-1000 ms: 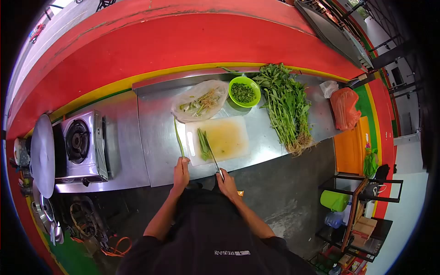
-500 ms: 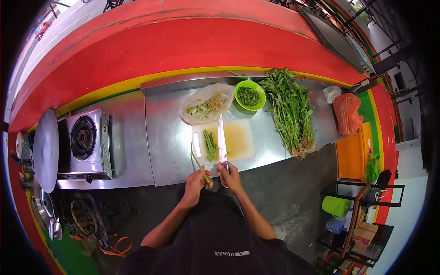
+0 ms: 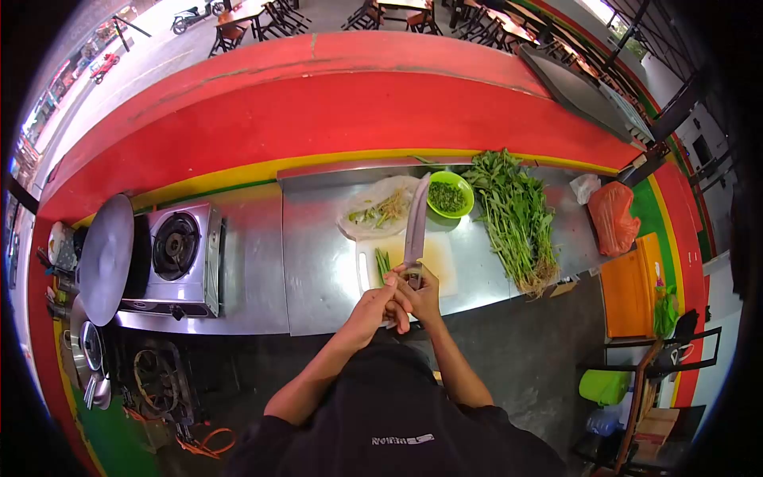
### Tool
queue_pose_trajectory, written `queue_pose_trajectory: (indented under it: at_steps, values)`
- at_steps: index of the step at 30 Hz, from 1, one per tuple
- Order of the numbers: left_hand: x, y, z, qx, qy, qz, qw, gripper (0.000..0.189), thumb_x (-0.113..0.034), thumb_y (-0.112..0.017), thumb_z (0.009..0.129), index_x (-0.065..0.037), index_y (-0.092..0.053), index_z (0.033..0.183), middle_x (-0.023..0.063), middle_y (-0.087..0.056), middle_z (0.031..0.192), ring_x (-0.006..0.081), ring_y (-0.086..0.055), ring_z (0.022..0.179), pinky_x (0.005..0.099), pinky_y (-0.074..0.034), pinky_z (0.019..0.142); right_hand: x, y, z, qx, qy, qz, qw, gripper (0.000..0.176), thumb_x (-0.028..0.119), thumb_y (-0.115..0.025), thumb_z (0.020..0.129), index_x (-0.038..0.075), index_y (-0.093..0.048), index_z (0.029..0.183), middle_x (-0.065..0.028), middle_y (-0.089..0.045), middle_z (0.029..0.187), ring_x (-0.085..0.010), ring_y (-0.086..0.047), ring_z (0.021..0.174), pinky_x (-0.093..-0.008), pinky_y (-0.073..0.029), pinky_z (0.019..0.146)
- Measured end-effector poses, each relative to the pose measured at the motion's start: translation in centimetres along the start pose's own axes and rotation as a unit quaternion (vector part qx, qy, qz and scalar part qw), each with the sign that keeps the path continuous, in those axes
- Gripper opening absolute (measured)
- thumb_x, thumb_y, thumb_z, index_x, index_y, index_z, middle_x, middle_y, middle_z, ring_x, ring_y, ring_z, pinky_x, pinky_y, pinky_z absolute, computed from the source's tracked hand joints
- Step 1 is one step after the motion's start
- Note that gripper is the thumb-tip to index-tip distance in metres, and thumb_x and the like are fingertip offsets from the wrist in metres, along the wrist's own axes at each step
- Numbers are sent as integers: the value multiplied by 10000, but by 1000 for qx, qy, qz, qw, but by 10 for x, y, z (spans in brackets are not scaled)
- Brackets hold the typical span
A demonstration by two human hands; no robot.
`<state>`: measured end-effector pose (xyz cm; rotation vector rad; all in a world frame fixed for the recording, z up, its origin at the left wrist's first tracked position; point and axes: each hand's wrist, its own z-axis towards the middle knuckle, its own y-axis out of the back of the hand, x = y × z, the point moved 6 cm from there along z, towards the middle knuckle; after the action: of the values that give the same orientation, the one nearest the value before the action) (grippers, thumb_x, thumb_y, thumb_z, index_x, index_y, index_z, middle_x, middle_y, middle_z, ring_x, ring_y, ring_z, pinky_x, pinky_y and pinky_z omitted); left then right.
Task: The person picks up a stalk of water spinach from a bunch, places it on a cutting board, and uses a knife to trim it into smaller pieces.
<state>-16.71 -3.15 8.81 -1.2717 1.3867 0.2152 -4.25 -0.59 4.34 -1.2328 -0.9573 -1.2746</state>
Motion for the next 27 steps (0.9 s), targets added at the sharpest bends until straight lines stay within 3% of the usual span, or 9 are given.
queue_pose_trajectory:
  at_steps: [1,2,3,5,6,9,13,16,27]
  values:
    - [-10,1,-1,-6,-47,64,997,597,-470,-318,1081,23,-626,945,113,-634,631,166,-600,564,281,-467,556,7,0,3,3,8,3,1000,192,87,-724,902,-8,-638,1045,-48,-717,885,-75,-634,756,-242,-510,697]
    - [-14,9,0,-23,-82,53,995,441,-373,-470,1060,39,-626,1036,94,-660,747,133,-583,612,267,-447,546,12,1,4,9,-7,-31,999,195,97,-735,896,-6,-649,1037,-29,-705,851,-63,-607,720,-232,-489,668]
    - [-18,6,1,-23,-89,59,994,441,-373,-470,1060,39,-626,1036,94,-660,747,133,-583,612,267,-447,546,15,0,6,15,-23,-64,998,198,108,-745,891,-5,-660,1030,-11,-693,817,-50,-579,684,-221,-468,640]
    - [-53,9,-12,-201,-304,289,885,300,-207,-680,952,12,-617,1148,59,-665,916,108,-568,683,253,-419,554,14,-3,9,16,-34,-80,996,194,118,-746,886,0,-675,1023,3,-680,793,-38,-563,692,-226,-461,640]
    - [-61,12,-14,-203,-342,343,851,454,-97,-788,827,-37,-600,1235,31,-649,1024,98,-562,737,248,-397,565,19,-8,11,28,-6,-81,996,197,125,-745,886,4,-678,1026,1,-678,788,-45,-567,694,-236,-465,639]
    - [-73,12,-16,-222,-424,381,791,398,-111,-796,805,-79,-677,1183,51,-650,994,116,-579,744,250,-399,577,11,-15,12,55,-14,-169,984,236,156,-760,868,13,-671,1034,-25,-628,724,-94,-502,640,-295,-450,600]
    - [-80,13,-12,-236,-443,379,777,253,-116,-783,821,-74,-725,1064,50,-676,948,118,-596,728,257,-402,572,29,-31,7,67,32,-189,979,234,162,-761,869,5,-659,1010,-76,-626,710,-118,-511,616,-312,-456,600]
    - [-75,23,-2,-230,-421,340,809,152,-136,-781,836,-76,-735,968,38,-708,874,110,-613,687,260,-401,579,30,-33,3,58,15,-191,980,199,114,-746,865,4,-658,1005,14,-549,700,-69,-455,652,-270,-416,597]
    - [-58,31,20,-155,-376,327,853,175,-112,-687,922,-31,-722,1074,51,-741,946,104,-656,803,258,-487,686,33,-20,-2,34,-4,-205,978,198,145,-768,862,5,-664,955,12,-592,730,-71,-477,665,-268,-419,611]
